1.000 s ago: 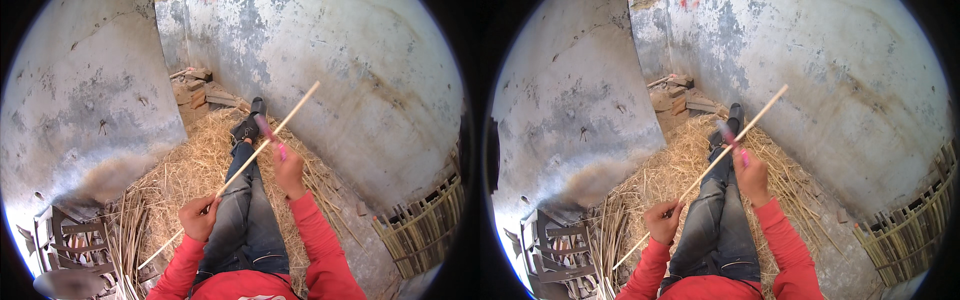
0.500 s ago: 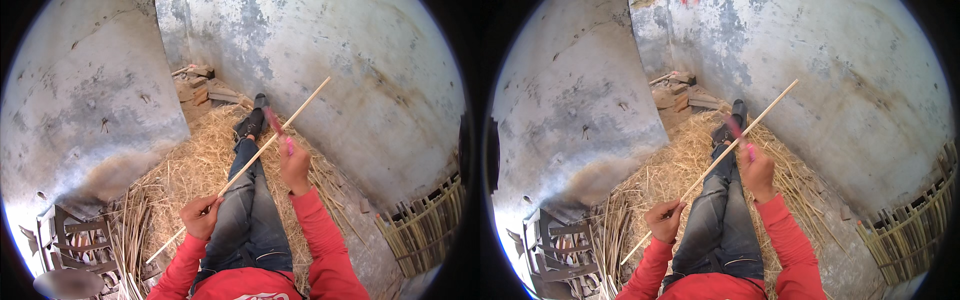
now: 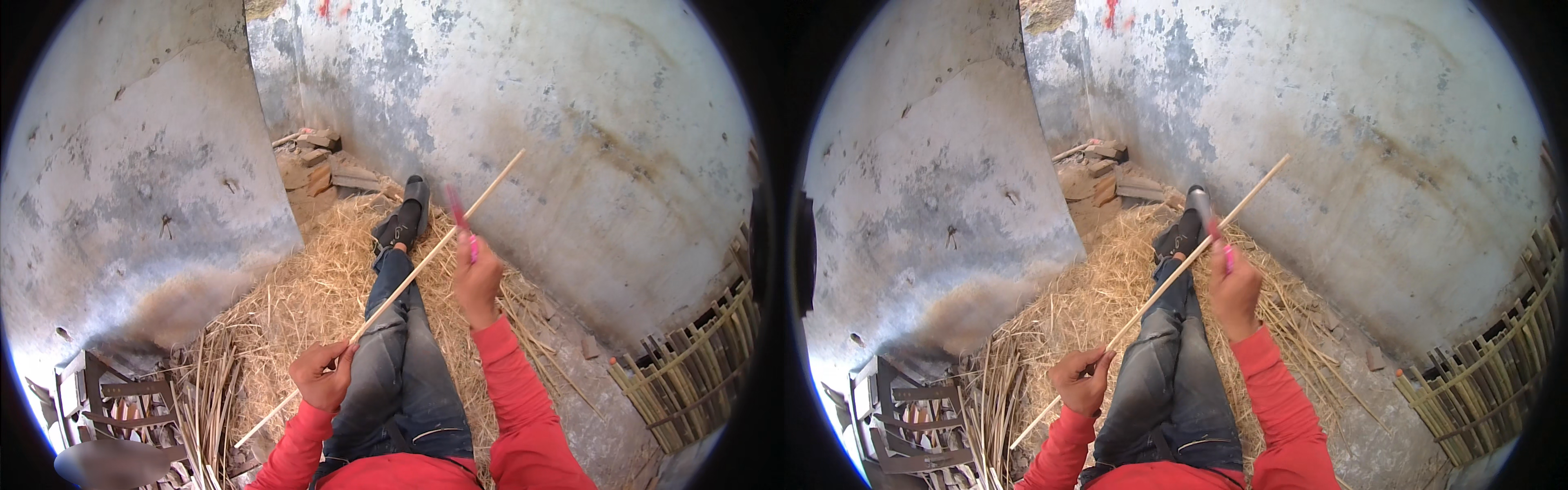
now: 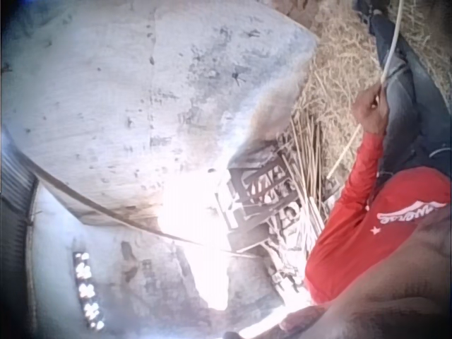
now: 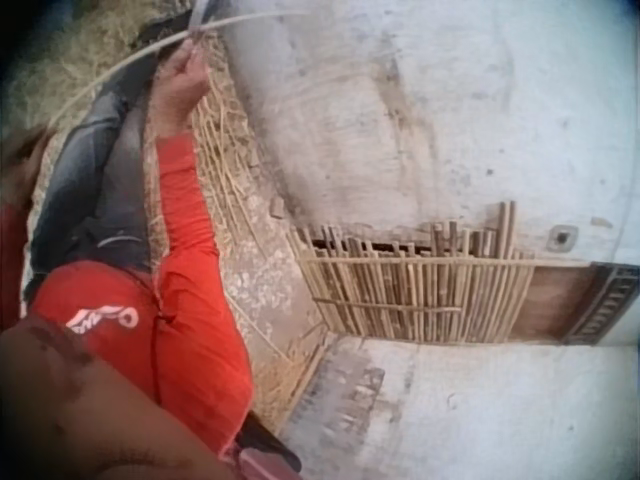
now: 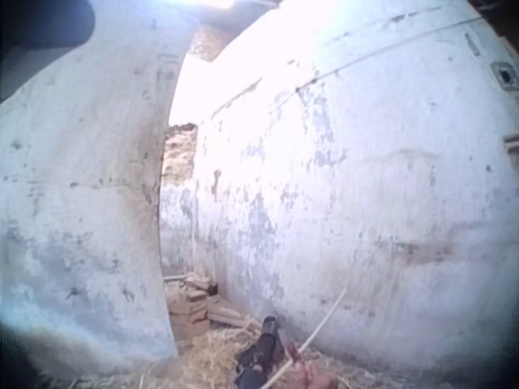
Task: The person scrapes a long, thin wooden stick using a small knife to remove bark or smooth the surface.
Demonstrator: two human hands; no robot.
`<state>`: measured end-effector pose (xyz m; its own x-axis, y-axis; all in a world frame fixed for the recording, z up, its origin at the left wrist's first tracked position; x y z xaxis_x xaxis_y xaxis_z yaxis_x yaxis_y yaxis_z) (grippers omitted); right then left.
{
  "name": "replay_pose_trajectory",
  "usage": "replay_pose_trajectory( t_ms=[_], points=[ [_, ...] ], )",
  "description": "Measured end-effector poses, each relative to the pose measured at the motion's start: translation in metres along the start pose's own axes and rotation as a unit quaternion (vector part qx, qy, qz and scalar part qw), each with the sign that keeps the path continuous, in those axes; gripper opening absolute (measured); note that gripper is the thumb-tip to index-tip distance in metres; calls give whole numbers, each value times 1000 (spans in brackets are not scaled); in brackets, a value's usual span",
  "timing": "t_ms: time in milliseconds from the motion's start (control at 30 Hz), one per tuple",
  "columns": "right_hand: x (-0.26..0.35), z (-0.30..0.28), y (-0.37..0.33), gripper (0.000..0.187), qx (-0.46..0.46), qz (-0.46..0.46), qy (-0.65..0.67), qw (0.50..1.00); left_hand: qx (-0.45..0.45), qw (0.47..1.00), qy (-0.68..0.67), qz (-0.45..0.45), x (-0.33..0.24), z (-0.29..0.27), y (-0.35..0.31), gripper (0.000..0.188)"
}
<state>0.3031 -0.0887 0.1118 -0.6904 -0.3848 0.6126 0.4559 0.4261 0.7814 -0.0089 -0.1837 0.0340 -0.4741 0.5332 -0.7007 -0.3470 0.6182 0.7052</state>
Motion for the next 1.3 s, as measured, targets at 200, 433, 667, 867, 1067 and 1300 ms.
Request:
replay_pose_trajectory(
  t_ms=[200, 433, 667, 867, 1067, 1300],
  points=[
    [61, 27, -92, 36, 203, -141, 70, 966, -30, 1000, 2, -2, 5, -2, 2, 15],
    [22, 6, -10, 35, 45, -28, -9, 999, -18, 1000, 8, 11, -2, -11, 0, 16],
    [85, 26, -95, 35, 220, -188, 86, 953, -26, 999, -16, -45, 6, -10, 1, 14],
    [25, 5, 10, 31, 33, -33, 25, 999, -10, 998, -11, -62, 10, -17, -3, 14],
    [89, 31, -80, 34, 209, -169, 85, 960, -26, 998, -26, -56, 6, -15, 5, 15],
    [42, 16, 6, 36, 108, -35, 44, 993, 34, 986, -43, -160, 20, -11, -9, 14]
  ],
)
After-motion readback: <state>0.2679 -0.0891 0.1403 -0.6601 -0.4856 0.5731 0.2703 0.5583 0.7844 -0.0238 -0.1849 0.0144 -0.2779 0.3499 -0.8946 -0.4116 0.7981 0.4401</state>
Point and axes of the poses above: each hand's wrist, its own y-axis towards the middle knuckle, its own z-axis out of the palm, x = y × z, the point moved 10 cm from there along y, towards the middle knuckle, and after that the axes turned 10 degrees about -x, right-handed, at the moved point
